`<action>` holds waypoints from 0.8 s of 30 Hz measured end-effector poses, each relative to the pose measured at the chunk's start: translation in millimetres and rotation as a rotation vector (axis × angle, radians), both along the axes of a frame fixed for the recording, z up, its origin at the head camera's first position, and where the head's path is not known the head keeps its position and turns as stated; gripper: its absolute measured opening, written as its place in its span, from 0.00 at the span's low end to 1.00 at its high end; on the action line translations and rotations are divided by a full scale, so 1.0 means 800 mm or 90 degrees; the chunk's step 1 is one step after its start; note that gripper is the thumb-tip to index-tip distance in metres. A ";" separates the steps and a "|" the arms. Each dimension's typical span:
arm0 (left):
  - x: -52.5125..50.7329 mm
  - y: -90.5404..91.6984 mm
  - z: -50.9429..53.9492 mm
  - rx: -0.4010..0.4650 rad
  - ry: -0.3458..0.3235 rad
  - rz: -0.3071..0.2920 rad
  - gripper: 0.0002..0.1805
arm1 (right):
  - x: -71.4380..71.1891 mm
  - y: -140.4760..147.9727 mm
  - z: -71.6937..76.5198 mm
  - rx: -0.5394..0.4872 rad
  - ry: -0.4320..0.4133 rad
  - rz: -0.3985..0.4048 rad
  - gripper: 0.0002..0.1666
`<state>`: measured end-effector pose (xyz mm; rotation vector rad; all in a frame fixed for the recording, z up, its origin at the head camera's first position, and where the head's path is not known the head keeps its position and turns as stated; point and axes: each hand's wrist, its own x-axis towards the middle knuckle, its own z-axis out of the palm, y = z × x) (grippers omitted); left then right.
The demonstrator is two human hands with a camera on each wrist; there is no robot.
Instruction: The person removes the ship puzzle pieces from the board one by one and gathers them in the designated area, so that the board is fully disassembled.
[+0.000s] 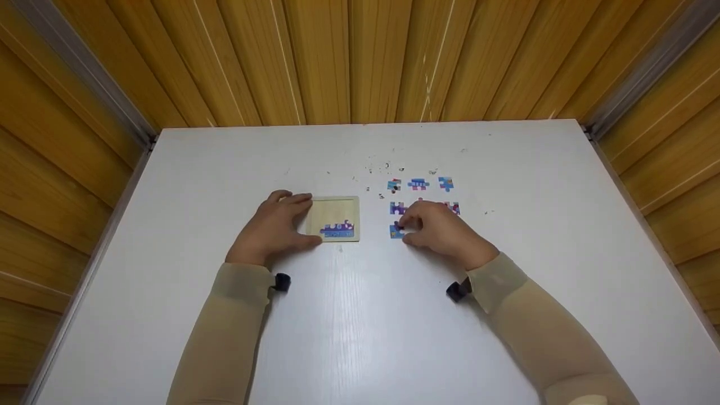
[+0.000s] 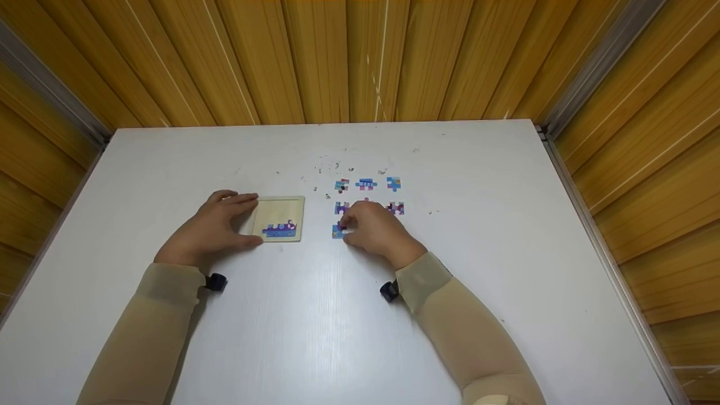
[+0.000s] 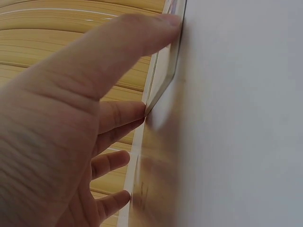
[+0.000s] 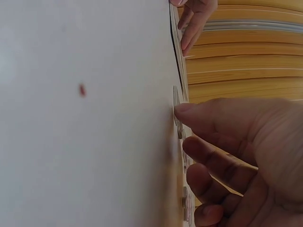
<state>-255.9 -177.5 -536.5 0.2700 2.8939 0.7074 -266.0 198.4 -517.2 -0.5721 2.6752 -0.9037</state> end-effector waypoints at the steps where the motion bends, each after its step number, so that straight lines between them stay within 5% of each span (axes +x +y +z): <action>1: 0.000 0.000 0.000 -0.001 0.001 0.001 0.56 | 0.000 -0.001 0.001 -0.004 -0.005 -0.003 0.16; 14: 0.001 0.005 -0.001 -0.007 -0.003 0.014 0.56 | 0.010 -0.053 0.030 -0.065 -0.035 0.015 0.18; 24: -0.001 0.002 -0.001 -0.017 0.000 0.000 0.56 | 0.010 -0.120 0.055 -0.193 -0.060 0.025 0.24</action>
